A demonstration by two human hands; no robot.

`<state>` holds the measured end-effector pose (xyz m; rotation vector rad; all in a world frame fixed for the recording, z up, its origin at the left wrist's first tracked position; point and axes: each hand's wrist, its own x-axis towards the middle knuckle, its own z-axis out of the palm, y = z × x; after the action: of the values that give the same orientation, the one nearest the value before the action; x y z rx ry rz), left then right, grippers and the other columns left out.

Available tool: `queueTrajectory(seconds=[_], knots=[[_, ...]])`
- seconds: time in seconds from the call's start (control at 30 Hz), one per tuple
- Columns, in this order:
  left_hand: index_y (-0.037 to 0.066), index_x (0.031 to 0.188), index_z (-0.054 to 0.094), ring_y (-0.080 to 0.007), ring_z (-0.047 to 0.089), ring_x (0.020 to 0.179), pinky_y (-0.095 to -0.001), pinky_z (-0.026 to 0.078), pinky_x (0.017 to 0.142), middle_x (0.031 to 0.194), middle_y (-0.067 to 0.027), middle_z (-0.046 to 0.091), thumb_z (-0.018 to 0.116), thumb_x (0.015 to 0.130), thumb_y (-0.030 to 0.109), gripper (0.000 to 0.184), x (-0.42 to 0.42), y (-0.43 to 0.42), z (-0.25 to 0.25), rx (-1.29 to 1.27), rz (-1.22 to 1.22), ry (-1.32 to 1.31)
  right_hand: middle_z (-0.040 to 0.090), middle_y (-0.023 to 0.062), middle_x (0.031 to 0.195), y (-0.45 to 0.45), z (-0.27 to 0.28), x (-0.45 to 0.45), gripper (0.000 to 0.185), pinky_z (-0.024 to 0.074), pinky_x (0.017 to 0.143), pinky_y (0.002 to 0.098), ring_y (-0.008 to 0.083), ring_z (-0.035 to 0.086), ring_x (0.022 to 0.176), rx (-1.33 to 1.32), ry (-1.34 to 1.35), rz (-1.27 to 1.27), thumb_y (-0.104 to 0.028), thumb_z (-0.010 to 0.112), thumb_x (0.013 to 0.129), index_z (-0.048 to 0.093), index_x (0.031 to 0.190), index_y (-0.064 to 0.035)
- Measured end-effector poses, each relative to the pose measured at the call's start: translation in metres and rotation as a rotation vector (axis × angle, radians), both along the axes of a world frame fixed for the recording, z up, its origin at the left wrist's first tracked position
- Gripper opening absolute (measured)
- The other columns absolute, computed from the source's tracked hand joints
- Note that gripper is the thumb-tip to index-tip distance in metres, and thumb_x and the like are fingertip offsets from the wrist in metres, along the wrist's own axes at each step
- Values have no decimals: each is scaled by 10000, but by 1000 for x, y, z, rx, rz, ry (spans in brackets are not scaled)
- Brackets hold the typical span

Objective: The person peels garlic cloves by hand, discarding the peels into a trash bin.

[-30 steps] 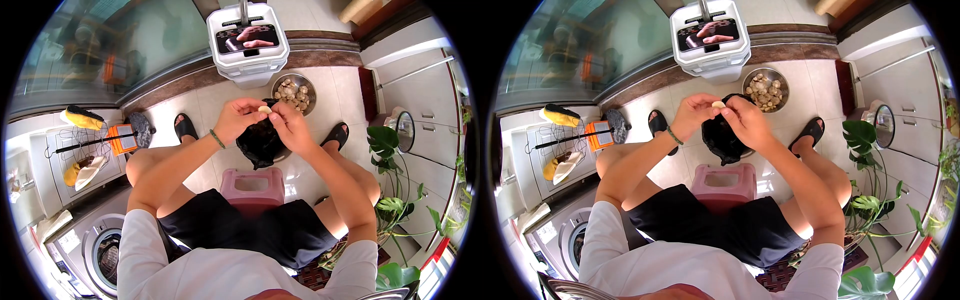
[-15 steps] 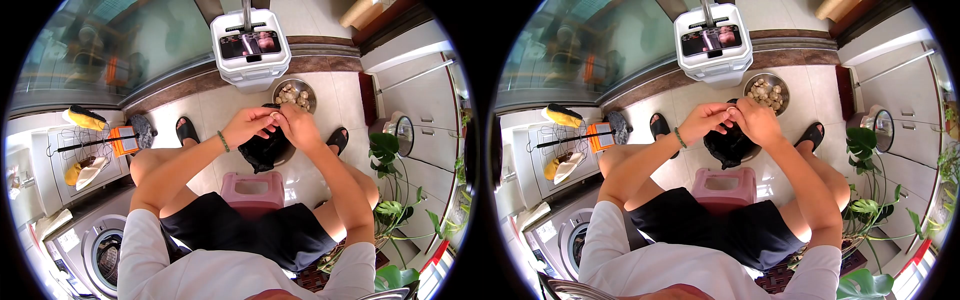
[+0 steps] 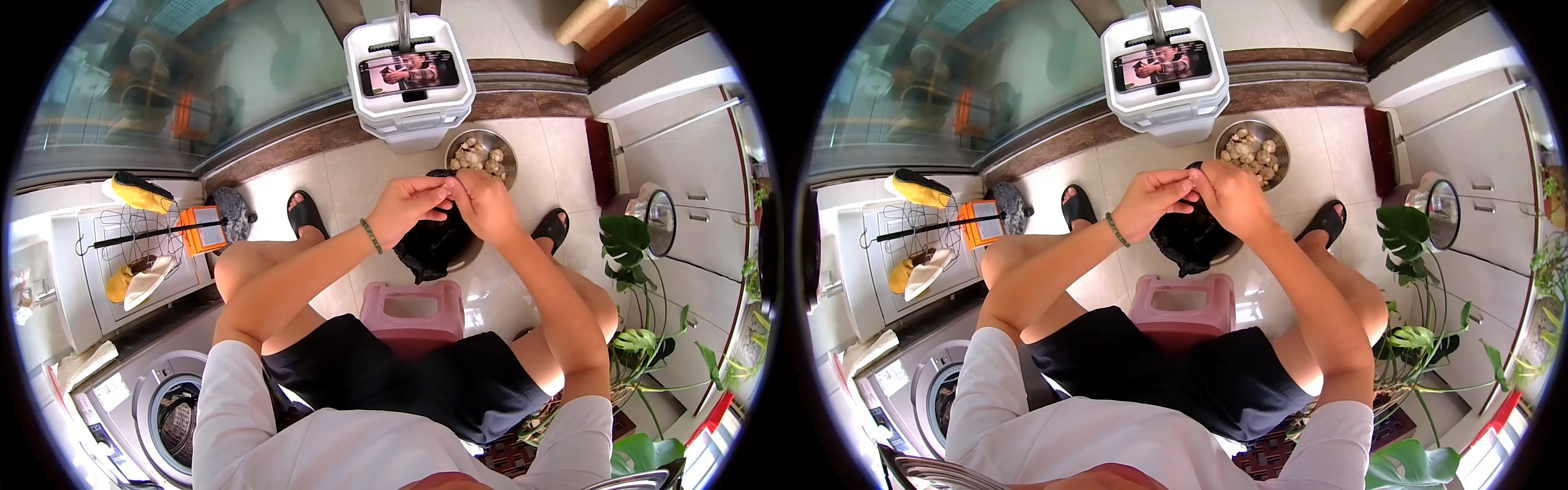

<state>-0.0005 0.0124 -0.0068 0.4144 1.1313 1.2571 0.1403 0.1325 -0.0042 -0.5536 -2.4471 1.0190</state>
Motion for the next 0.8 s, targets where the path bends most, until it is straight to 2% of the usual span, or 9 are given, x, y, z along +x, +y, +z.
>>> queueTrajectory(seconds=[0.27, 0.37, 0.43, 0.53, 0.67, 0.73, 0.8], knots=[[-6, 1230, 587, -128, 631, 930, -280, 548, 829, 1070, -73, 652, 590, 950, 151, 321, -4, -2, -3, 4, -11, -103, 555, 196, 684, -3, 3, 0, 283, 438, 575, 450, 417, 534, 628, -99, 30, 17, -169, 509, 965, 532, 748, 12], [-6, 1226, 589, -128, 633, 924, -277, 549, 823, 1068, -77, 653, 587, 952, 155, 318, -5, -3, 1, -1, -7, -123, 559, 197, 691, -5, 4, 0, 303, 442, 577, 427, 393, 542, 614, -221, 28, 11, -178, 489, 981, 531, 755, 20], [-5, 1224, 590, -128, 633, 920, -275, 550, 820, 1066, -79, 654, 586, 953, 159, 317, -5, -3, 2, -1, -1, -140, 563, 185, 693, -8, 6, -1, 301, 442, 576, 400, 347, 558, 616, -431, 76, -12, -183, 485, 987, 536, 774, 24], [-4, 1211, 597, -128, 634, 918, -275, 551, 814, 1056, -75, 655, 585, 954, 168, 310, -6, -3, 2, 14, 10, -145, 558, 170, 691, -8, -5, 0, 287, 437, 569, 385, 306, 568, 624, -514, 57, -67, -197, 504, 981, 542, 801, 22], [12, 1181, 620, -117, 627, 900, -272, 549, 790, 1029, -49, 657, 597, 950, 202, 300, -8, -4, 4, -8, 13, -144, 552, 164, 689, -4, -3, 1, 254, 432, 564, 387, 322, 559, 631, -348, 94, -16, -194, 532, 960, 544, 817, 15], [23, 1166, 634, -111, 620, 889, -274, 546, 786, 1017, -37, 660, 610, 943, 225, 302, -10, -4, 7, -9, 12, -154, 528, 171, 680, -5, -1, -1, 242, 421, 558, 399, 351, 536, 622, -98, 116, 66, -185, 546, 940, 520, 792, 5], [27, 1155, 640, -108, 618, 875, -286, 544, 781, 1002, -29, 660, 615, 940, 237, 302, -10, -4, 11, -63, -29, -168, 518, 174, 675, -7, -1, 0, 246, 416, 555, 403, 360, 527, 617, -119, 100, 65, -173, 544, 934, 503, 772, 6]])
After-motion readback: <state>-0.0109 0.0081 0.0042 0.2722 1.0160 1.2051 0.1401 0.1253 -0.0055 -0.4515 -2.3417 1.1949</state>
